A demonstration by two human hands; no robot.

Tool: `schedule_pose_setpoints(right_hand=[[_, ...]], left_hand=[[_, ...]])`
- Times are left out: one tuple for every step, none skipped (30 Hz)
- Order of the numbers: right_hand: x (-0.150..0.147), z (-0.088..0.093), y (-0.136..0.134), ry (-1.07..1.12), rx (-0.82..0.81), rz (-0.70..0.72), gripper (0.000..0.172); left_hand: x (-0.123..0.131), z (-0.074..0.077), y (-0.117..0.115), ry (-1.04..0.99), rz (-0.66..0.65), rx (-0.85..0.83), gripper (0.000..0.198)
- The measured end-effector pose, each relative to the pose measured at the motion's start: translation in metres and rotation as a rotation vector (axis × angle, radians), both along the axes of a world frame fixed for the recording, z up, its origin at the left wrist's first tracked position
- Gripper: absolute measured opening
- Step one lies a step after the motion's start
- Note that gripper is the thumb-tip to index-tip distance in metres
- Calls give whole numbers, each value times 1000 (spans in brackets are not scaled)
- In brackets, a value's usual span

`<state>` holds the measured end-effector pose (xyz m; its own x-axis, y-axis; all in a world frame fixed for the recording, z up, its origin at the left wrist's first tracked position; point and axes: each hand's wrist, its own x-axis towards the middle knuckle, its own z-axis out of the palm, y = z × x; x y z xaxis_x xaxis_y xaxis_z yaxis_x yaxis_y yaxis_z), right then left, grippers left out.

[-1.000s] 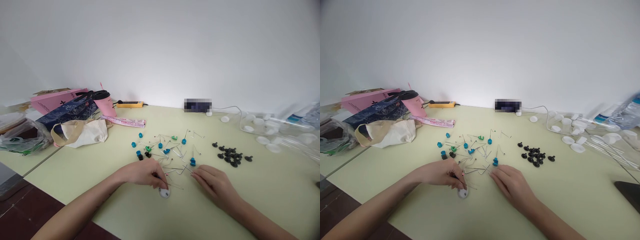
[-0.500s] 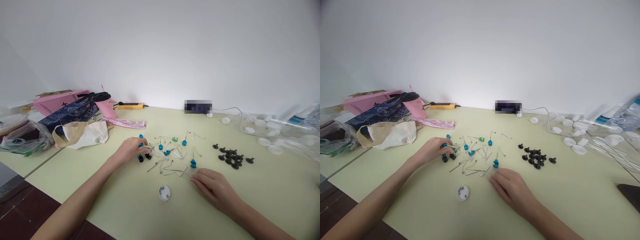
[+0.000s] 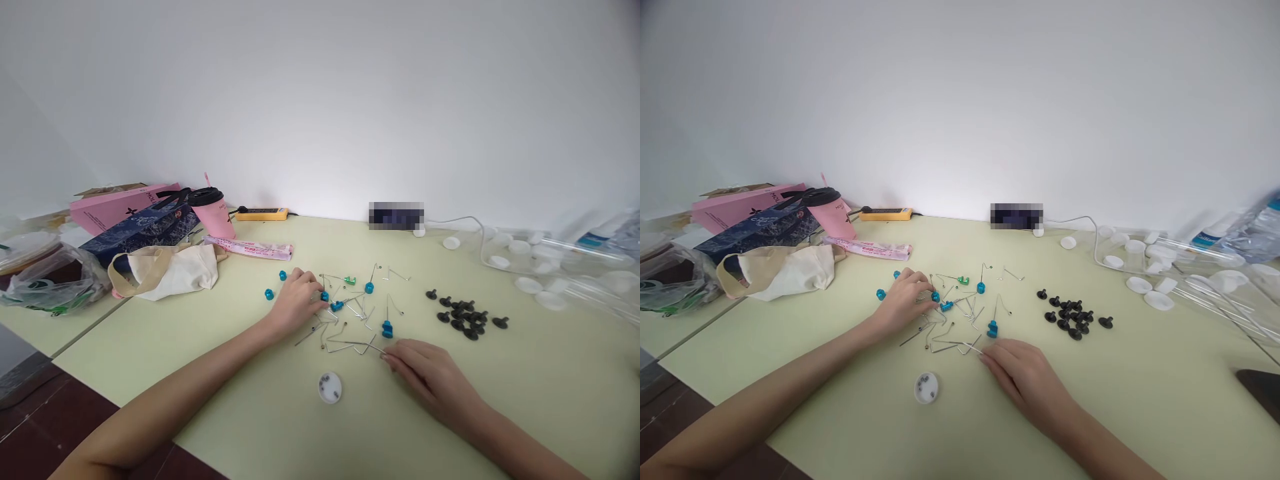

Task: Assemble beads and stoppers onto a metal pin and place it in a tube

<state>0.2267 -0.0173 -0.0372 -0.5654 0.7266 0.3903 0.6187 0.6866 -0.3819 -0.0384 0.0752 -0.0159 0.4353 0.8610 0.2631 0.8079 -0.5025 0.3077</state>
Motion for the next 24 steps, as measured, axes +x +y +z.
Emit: schedule_pose_setpoints(right_hand=[[0, 0, 0, 5, 1, -7, 26], [0, 1, -1, 6, 0, -10, 25], [0, 1, -1, 4, -1, -13, 25], [0, 1, -1, 4, -2, -14, 25], [0, 2, -1, 7, -2, -15, 25], [0, 2, -1, 16, -2, -18, 25], [0, 3, -1, 31, -1, -22, 24], [1, 3, -1, 54, 1, -26, 23], [1, 4, -2, 83, 4, -35, 21], [1, 4, -3, 114, 5, -50, 19], [1, 4, -3, 142, 3, -69, 18], [1, 5, -5, 166, 1, -91, 18], [0, 5, -6, 186, 2, -113, 18], [-1, 5, -8, 202, 2, -135, 18], [-2, 5, -10, 216, 1, -152, 18], [-3, 5, -12, 230, 1, -165, 17], [-5, 5, -14, 243, -1, -174, 16], [-7, 5, -16, 252, -10, -178, 16], [-9, 5, -18, 254, -23, -177, 16], [-10, 4, -19, 250, -40, -173, 16], [-11, 4, -20, 243, -56, -170, 16], [-13, 3, -20, 232, -75, -170, 17], [-13, 3, -20, 221, -95, -174, 18], [-14, 2, -20, 212, -114, -180, 19]], left_hand=[[3, -1, 2, 0, 6, -4, 22], [4, -1, 4, -4, 10, -12, 20], [5, -1, 6, -15, 7, -20, 18], [5, 1, 7, -38, -1, -27, 16], [5, 4, 6, -79, -15, -32, 14], [5, 8, 5, -148, -32, -45, 14], [5, 12, 2, -245, -58, -81, 13], [6, 16, -2, -370, -95, -156, 14], [7, 20, -7, -521, -139, -269, 16], [9, 24, -13, -681, -201, -429, 19], [11, 26, -19, -837, -262, -610, 21], [14, 27, -25, -968, -308, -766, 23], [17, 27, -31, -1058, -335, -894, 25], [20, 25, -36, -1113, -342, -988, 26], [22, 23, -41, -1146, -334, -1052, 28], [24, 19, -45, -1161, -323, -1095, 29], [26, 16, -47, -1167, -312, -1120, 31], [28, 12, -49, -1161, -306, -1132, 32], [30, 9, -50, -1143, -305, -1137, 33], [31, 7, -51, -1114, -305, -1137, 33], [32, 6, -52, -1074, -305, -1133, 32], [33, 5, -53, -1023, -303, -1116, 30], [34, 5, -54, -966, -299, -1086, 27], [35, 6, -55, -910, -294, -1043, 23]])
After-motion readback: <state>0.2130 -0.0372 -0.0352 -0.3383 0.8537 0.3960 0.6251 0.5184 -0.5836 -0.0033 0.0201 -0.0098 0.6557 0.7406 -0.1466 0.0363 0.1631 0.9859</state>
